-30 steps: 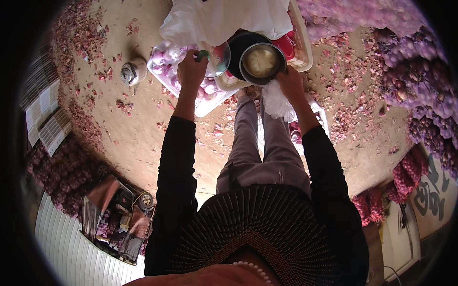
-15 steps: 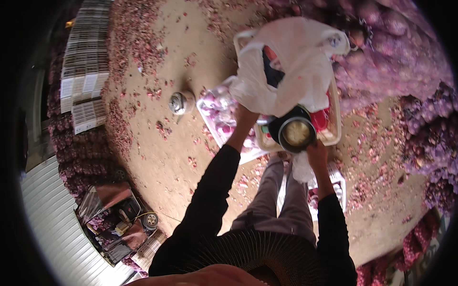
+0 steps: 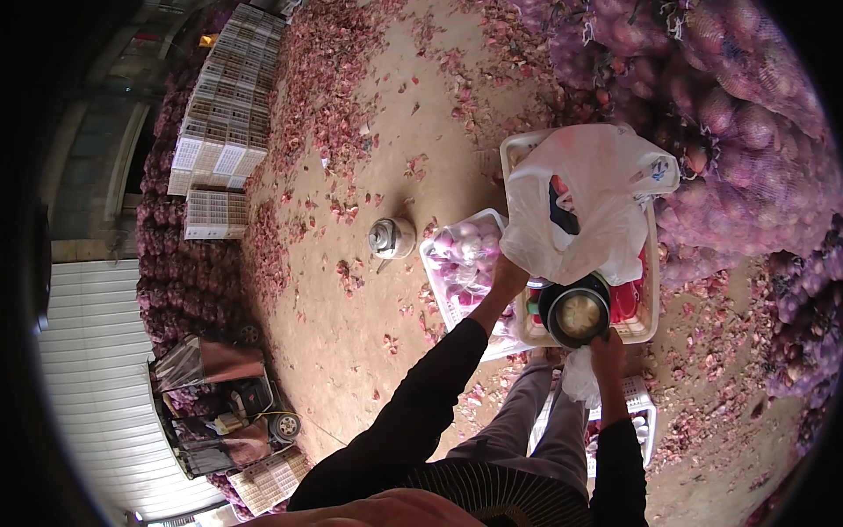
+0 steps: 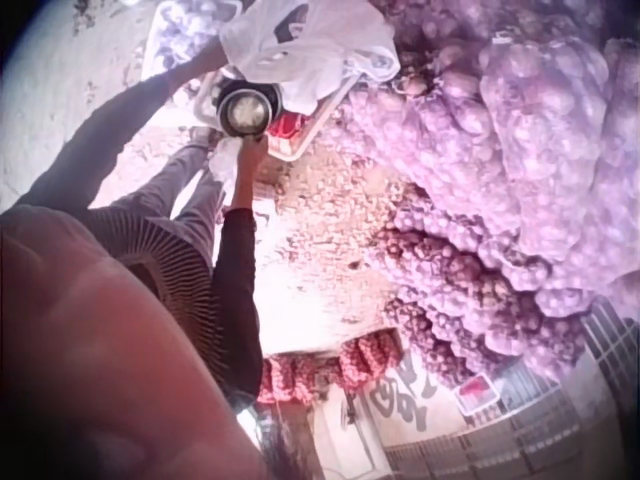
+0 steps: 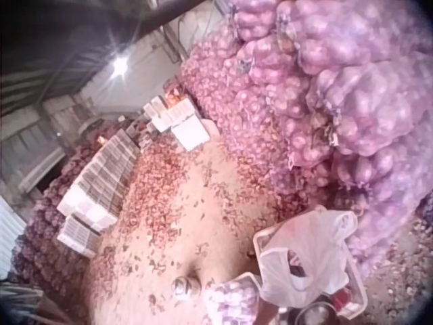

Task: The person scoops a white substance from a container into a metal pot, then pours water from a kettle into the pot. They walk to an indoor area and place the pot on a small electric hot plate, then turn it on.

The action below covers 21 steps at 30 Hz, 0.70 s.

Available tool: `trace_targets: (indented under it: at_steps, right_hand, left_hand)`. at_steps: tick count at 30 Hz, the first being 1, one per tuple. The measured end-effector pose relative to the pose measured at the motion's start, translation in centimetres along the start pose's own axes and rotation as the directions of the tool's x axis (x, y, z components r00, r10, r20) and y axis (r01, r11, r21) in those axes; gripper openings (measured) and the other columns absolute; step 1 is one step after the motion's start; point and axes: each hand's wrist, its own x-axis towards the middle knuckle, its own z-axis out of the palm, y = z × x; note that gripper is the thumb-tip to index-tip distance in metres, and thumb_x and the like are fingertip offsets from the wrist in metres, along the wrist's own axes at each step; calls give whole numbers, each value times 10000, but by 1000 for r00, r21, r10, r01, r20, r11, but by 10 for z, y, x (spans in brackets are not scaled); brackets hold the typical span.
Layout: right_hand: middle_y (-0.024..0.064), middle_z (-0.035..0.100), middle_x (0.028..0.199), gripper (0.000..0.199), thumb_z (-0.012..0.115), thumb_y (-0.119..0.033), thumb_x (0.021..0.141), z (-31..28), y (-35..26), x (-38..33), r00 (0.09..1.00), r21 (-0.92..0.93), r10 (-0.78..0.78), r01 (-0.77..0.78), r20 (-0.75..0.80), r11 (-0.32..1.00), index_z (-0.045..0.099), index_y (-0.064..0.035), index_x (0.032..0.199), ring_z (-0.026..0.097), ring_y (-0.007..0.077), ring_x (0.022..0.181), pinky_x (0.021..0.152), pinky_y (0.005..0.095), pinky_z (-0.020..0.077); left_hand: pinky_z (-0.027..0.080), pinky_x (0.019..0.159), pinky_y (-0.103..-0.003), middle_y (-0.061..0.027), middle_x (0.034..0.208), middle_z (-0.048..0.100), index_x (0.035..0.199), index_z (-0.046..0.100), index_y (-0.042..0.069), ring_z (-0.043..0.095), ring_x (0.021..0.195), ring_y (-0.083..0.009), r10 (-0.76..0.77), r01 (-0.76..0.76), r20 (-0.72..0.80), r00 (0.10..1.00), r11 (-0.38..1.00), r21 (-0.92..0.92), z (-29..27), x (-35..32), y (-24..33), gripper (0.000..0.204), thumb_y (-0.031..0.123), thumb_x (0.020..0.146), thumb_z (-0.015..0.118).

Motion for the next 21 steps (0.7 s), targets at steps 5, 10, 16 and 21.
trace_targets:
  at_steps: [5, 10, 16, 21]
  right_hand:
    - [196, 578, 686, 209, 545, -148, 741, 1, -7, -3, 1000, 24, 10, -10, -10, 1000, 552, 46, 819, 562, 272, 635, 622, 429, 443]
    - [208, 603, 722, 244, 579, -179, 756, -4, -19, -7, 998, 18, 42, -43, 42, 999, 583, 31, 879, 604, 353, 686, 649, 451, 458]
    - [233, 619, 781, 267, 597, -212, 767, -2, -13, 0, 992, -42, 66, -61, 104, 997, 571, 33, 873, 616, 378, 731, 660, 462, 463]
    - [224, 618, 805, 282, 576, -255, 768, -1, -12, -1, 995, -37, 73, -71, 72, 997, 573, 1, 885, 613, 405, 794, 703, 483, 463]
  left_hand:
    - [489, 905, -439, -212, 1175, 625, 1234, 558, 58, 593, 1111, -368, -54, 32, -81, 995, 967, -252, 1, -11, -12, 484, 251, 808, 686]
    - [493, 901, -437, -216, 1196, 613, 1246, 550, 61, 592, 1115, -366, -112, 89, -63, 992, 952, -292, -2, -6, -13, 499, 243, 803, 690]
    - [491, 901, -436, -166, 1237, 607, 1270, 539, 85, 600, 1112, -339, -89, 90, -47, 995, 996, 16, 20, 14, -37, 565, 414, 825, 653]
    - [520, 849, -432, -113, 1252, 604, 1293, 546, 169, 641, 1035, -302, 210, -226, 90, 974, 826, 516, 27, 23, -50, 470, 426, 901, 513]
